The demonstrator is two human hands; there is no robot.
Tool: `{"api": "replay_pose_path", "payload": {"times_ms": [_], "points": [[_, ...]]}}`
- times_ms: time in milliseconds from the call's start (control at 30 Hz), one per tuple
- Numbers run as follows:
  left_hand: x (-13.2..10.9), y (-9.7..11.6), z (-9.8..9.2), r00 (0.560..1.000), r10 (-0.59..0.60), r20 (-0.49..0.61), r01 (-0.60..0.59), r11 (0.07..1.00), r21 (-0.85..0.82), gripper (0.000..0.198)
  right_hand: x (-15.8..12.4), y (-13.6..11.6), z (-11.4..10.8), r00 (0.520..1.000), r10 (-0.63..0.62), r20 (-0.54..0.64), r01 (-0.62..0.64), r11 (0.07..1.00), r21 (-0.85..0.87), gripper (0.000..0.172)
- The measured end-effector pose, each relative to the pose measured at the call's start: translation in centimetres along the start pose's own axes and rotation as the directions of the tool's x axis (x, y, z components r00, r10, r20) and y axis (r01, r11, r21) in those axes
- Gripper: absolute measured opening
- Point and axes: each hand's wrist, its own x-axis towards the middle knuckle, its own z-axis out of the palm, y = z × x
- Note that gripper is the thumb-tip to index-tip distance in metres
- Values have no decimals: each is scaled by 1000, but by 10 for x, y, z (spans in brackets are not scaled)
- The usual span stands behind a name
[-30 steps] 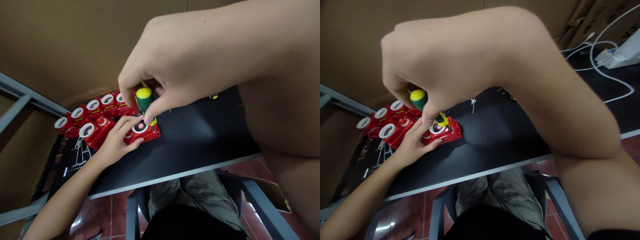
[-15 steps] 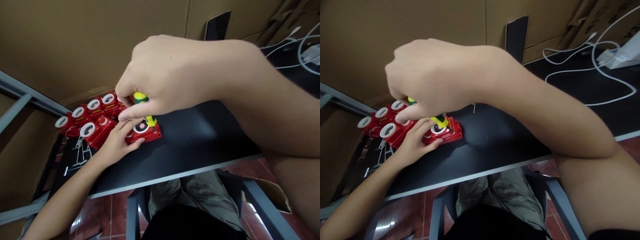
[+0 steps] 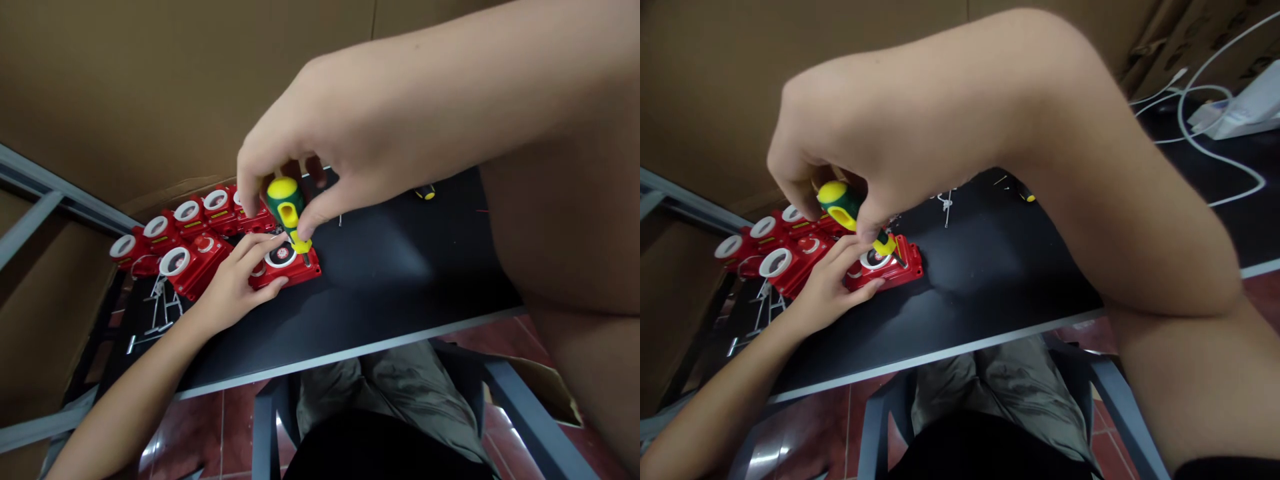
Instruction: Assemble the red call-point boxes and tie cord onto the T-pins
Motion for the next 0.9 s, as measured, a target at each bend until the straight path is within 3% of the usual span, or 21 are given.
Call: {"api": "replay_pose_path", "payload": {"times_ms": [167,233,300,467,600,733,900], "points": [[0,-1,0,1000,6,-6,-6,1000,12,58,-1,12,5,972,-201,-122,203,979,5,29],[0,-1,0,1000,10,-7,-10,1000,10,59,-3,10,5,981,-166,-103,164,986,-26,23],[0,-1,1,1000,21,-21,-21,1000,4,58,-6,7,4,989,-126,-74,122,991,-62,33],[0,-1,1,1000,1,-17,-1,1000,0,56,-14,4,7,985,-149,-84,145,988,-49,34],[-1,-1,0,1000,-25,16,25,999,30,49,-9,-16,9,996,-52,-67,44,993,-107,31],[-2,0,-1,996,-71,58,67,996,60,51,8,-37,11,996,77,-44,-86,964,-251,46],[-2,2,-1,991,-107,76,102,993,67,52,21,-40,16,975,201,-95,-218,951,-220,53]]}}
